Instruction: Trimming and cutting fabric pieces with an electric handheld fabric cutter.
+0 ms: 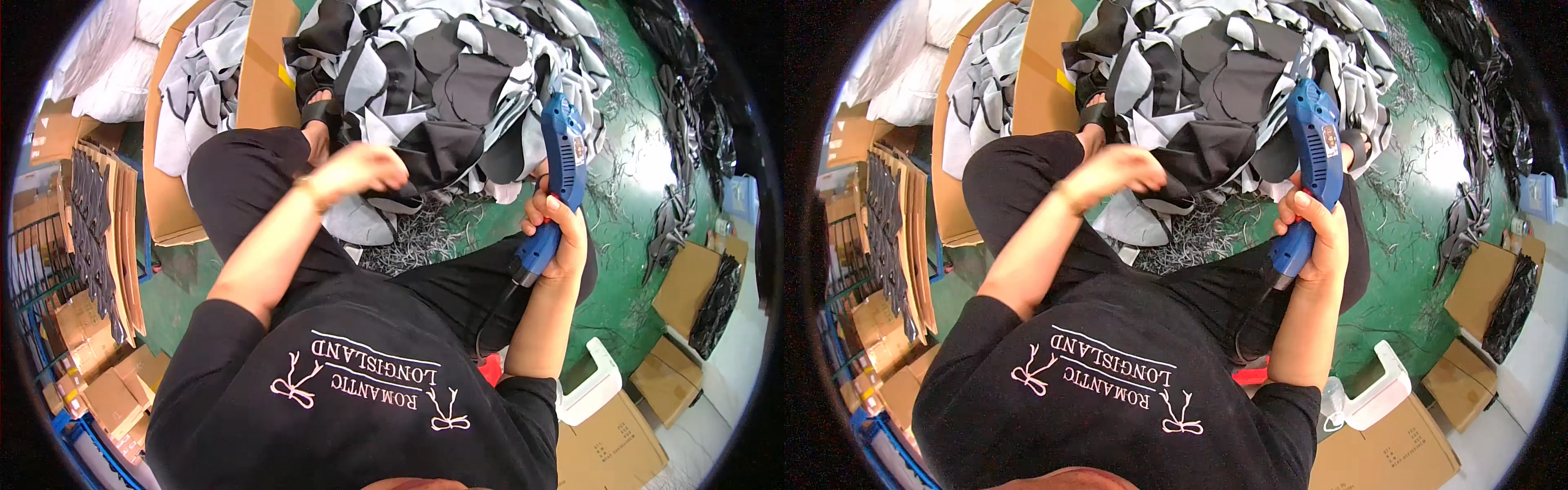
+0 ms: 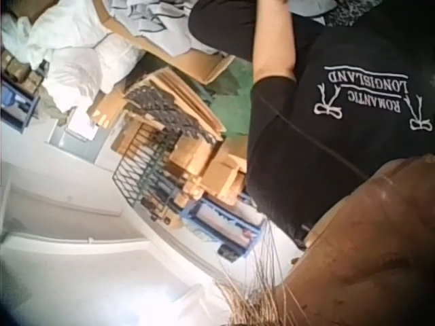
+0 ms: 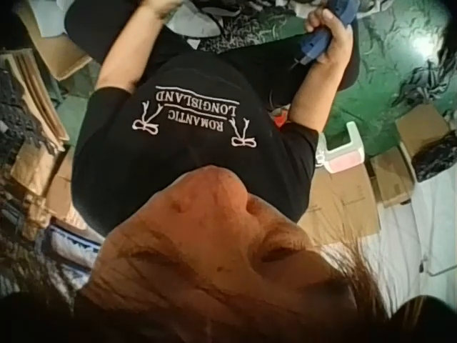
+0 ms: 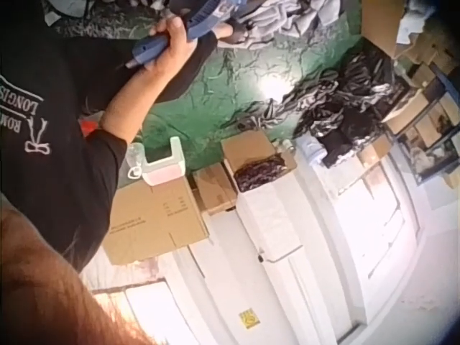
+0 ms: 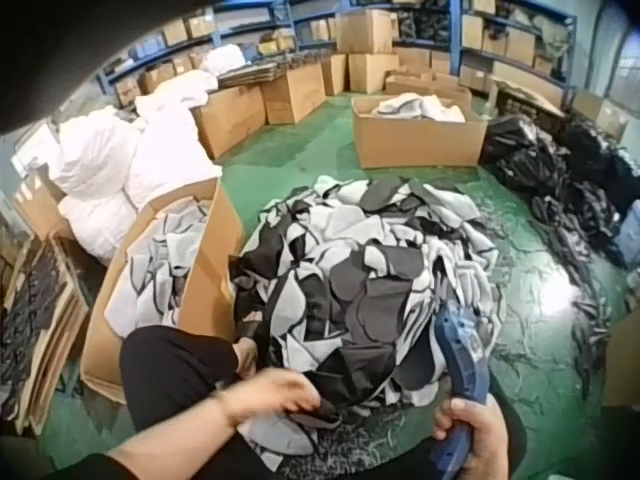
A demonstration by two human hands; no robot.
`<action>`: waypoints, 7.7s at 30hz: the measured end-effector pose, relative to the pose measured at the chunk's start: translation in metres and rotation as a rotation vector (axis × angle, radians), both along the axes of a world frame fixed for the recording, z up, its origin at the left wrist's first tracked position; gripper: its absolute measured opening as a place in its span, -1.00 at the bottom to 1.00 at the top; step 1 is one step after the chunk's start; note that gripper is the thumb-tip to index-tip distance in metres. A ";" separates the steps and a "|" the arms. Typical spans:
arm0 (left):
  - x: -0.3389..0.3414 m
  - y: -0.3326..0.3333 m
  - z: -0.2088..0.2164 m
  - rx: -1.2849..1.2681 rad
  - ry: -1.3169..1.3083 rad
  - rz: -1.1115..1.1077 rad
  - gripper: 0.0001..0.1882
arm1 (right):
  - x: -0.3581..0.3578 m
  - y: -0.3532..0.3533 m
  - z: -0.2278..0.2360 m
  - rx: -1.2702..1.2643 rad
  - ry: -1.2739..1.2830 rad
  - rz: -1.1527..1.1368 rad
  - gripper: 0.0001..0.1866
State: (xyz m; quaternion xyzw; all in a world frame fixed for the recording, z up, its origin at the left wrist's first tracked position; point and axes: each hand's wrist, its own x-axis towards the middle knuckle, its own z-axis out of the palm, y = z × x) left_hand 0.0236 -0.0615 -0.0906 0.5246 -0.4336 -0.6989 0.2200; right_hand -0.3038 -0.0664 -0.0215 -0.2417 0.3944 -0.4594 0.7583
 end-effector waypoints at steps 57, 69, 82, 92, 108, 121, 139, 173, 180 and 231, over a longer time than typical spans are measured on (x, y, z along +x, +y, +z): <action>-0.006 0.088 0.056 0.124 0.776 0.547 -0.78 | 0.100 0.051 0.009 -0.254 0.525 0.094 -0.63; -0.009 0.084 0.068 0.133 0.770 0.520 -0.71 | 0.127 0.061 0.028 -0.385 0.757 0.279 -0.54; -0.011 0.064 0.085 -0.117 0.737 0.829 -0.67 | 0.070 0.109 0.042 -0.175 0.585 0.305 -0.62; -0.020 0.065 0.097 -0.171 0.700 0.868 -0.81 | 0.075 0.114 0.045 -0.236 0.719 0.281 -0.68; -0.015 0.070 0.100 -0.258 0.517 0.753 -0.80 | 0.073 0.107 0.053 -0.254 0.705 0.297 -0.65; -0.021 0.082 0.094 -0.271 0.486 0.534 -0.69 | 0.087 0.067 0.064 -0.295 0.585 0.135 -0.61; -0.023 0.070 0.096 -0.247 0.564 0.791 -0.72 | 0.079 0.088 0.048 -0.255 0.531 0.179 -0.63; -0.015 0.080 0.112 -0.422 0.358 0.567 -0.74 | 0.065 0.100 0.052 -0.150 0.601 0.328 -0.64; -0.019 0.083 0.108 -0.390 0.406 0.486 -0.66 | 0.081 0.080 0.054 -0.208 0.398 0.205 -0.64; -0.013 0.057 0.110 -0.143 0.675 0.481 -0.74 | 0.051 0.097 0.022 0.059 -0.023 0.376 -0.62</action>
